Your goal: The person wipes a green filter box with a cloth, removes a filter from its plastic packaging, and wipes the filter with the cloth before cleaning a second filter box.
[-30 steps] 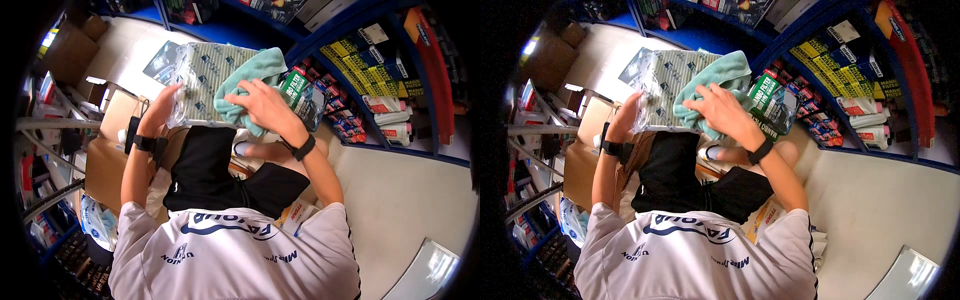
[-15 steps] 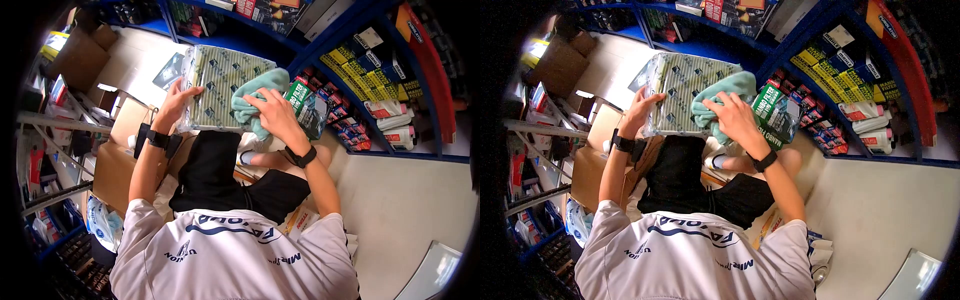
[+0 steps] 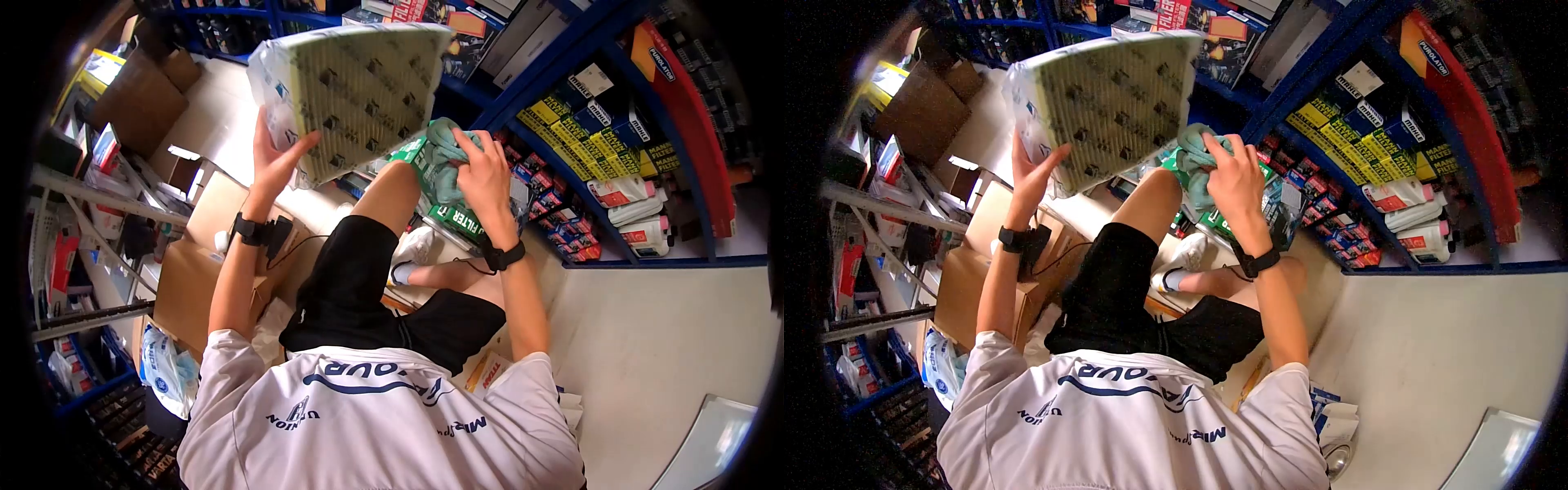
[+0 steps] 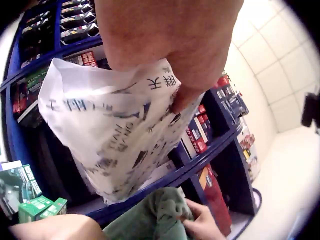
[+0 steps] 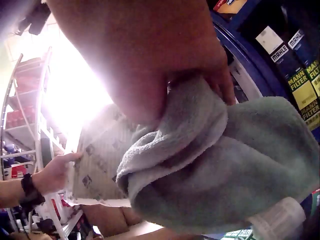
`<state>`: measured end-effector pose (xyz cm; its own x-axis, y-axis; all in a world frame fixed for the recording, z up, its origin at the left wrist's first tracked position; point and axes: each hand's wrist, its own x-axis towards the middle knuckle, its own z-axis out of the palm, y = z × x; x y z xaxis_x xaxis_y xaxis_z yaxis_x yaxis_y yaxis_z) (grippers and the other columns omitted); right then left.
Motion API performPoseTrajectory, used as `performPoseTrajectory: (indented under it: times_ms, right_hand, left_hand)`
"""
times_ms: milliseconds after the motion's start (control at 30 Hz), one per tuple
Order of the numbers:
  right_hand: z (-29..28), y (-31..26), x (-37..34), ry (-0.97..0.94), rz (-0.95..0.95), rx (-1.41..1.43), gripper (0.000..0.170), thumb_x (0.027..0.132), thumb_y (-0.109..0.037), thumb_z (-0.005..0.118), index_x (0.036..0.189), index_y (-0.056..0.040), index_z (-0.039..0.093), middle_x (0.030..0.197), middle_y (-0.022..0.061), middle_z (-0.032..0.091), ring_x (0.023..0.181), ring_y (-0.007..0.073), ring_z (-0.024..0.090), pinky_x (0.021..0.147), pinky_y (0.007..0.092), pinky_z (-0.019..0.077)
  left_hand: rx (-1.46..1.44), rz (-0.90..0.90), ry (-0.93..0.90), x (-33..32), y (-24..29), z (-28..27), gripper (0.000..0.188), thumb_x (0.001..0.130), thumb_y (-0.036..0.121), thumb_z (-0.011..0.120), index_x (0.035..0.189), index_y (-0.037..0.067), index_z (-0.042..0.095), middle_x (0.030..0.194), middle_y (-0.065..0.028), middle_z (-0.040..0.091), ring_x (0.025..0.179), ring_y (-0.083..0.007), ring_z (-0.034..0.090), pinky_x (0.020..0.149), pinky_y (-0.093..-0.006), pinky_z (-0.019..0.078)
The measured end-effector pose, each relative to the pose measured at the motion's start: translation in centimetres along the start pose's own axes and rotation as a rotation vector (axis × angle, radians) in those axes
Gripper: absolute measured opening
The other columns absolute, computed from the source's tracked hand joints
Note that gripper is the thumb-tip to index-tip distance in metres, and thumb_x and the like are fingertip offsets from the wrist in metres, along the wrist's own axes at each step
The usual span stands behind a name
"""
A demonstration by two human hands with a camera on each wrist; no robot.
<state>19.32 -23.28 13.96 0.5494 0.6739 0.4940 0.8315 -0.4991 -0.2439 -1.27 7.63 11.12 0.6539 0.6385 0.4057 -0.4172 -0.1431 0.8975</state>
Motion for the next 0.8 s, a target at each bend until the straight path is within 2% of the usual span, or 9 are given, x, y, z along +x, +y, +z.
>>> performPoseTrajectory:
  times_ms: [133,200,233,400,467,500,600,633,800]
  right_hand:
    - [-0.2,-0.6,-0.1,0.02,0.064,-0.012,0.059,0.082,0.006,0.066,0.138,-0.0108,0.074,0.125,0.0161,0.068,0.113,0.0421,0.065,0.099,0.0498,0.0541]
    - [-0.1,-0.4,-0.4,0.088,0.083,-0.022,0.057,0.082,0.006,0.071,0.137,-0.0097,0.074,0.126,0.0167,0.068,0.111,0.0431,0.065,0.097,0.0504,0.0543]
    - [-0.2,-0.5,-0.8,0.082,0.118,-0.044,0.058,0.082,0.006,0.071,0.138,-0.0094,0.073,0.126,0.0153,0.068,0.111,0.043,0.066,0.098,0.0502,0.0544]
    - [0.1,2.2,-2.7,0.094,0.202,-0.103,0.059,0.084,0.005,0.068,0.14,-0.0127,0.073,0.13,0.0157,0.067,0.116,0.0428,0.065,0.096,0.0511,0.056]
    - [-0.5,3.2,-3.0,0.102,0.221,-0.192,0.056,0.086,0.002,0.069,0.139,-0.0138,0.074,0.129,0.0159,0.067,0.115,0.0422,0.065,0.097,0.0513,0.0556]
    - [-0.8,3.4,-2.9,0.122,0.251,-0.229,0.053,0.088,-0.001,0.073,0.139,-0.0152,0.074,0.128,0.0161,0.067,0.115,0.0421,0.065,0.098,0.0507,0.0552]
    - [-2.2,4.5,-1.6,0.174,0.273,-0.281,0.05,0.089,-0.007,0.076,0.139,-0.0157,0.074,0.127,0.0159,0.067,0.114,0.0426,0.065,0.098,0.0506,0.0548]
    - [-2.8,4.5,-1.1,0.189,0.253,-0.243,0.049,0.09,-0.009,0.078,0.139,-0.0152,0.074,0.125,0.0152,0.067,0.114,0.0429,0.065,0.099,0.0513,0.0542]
    - [-4.0,2.5,0.1,0.079,0.086,-0.039,0.054,0.088,-0.001,0.068,0.14,-0.0157,0.074,0.128,0.0136,0.068,0.117,0.0398,0.065,0.101,0.0499,0.0539]
  left_hand:
    - [0.349,0.236,-0.133,-2.1,-1.7,0.0,0.077,0.089,0.001,0.089,0.153,-0.002,0.047,0.133,-0.0191,0.072,0.122,-0.0265,0.071,0.104,-0.0389,0.0583]
    - [0.408,0.295,-0.208,-3.5,-2.5,0.2,0.076,0.088,0.001,0.089,0.152,-0.002,0.049,0.137,-0.022,0.071,0.122,-0.026,0.072,0.103,-0.0382,0.0579]
    - [0.471,0.297,-0.223,-4.3,-1.5,0.7,0.069,0.087,-0.002,0.087,0.147,-0.003,0.055,0.14,-0.0241,0.07,0.124,-0.0309,0.073,0.104,-0.0379,0.0575]
    - [0.537,0.218,-0.364,-7.0,-2.8,-0.3,0.07,0.078,-0.012,0.079,0.145,0.001,0.062,0.143,-0.0209,0.071,0.131,-0.0411,0.069,0.106,-0.0408,0.0582]
    - [0.539,0.439,-0.507,-7.3,-2.3,0.7,0.077,0.072,-0.015,0.074,0.146,0.002,0.063,0.146,-0.0173,0.07,0.136,-0.0383,0.067,0.11,-0.0454,0.058]
    - [0.673,0.5,-0.58,-7.4,-2.2,0.7,0.071,0.086,-0.003,0.08,0.151,0.014,0.061,0.154,-0.0125,0.066,0.142,-0.0349,0.064,0.114,-0.0495,0.0597]
    - [0.884,0.696,-0.748,-8.0,-1.9,1.2,0.071,0.086,-0.001,0.081,0.151,0.021,0.062,0.161,-0.0097,0.061,0.149,-0.0336,0.058,0.122,-0.0515,0.0524]
    - [0.883,0.673,-0.789,-8.4,-1.6,1.5,0.071,0.086,0.002,0.079,0.15,0.029,0.064,0.166,-0.0074,0.056,0.152,-0.0332,0.054,0.125,-0.0527,0.0487]
    - [0.899,0.684,-0.859,-8.6,-1.2,2.4,0.067,0.091,0.006,0.073,0.153,0.03,0.063,0.167,-0.0066,0.054,0.149,-0.0367,0.056,0.121,-0.0529,0.0516]
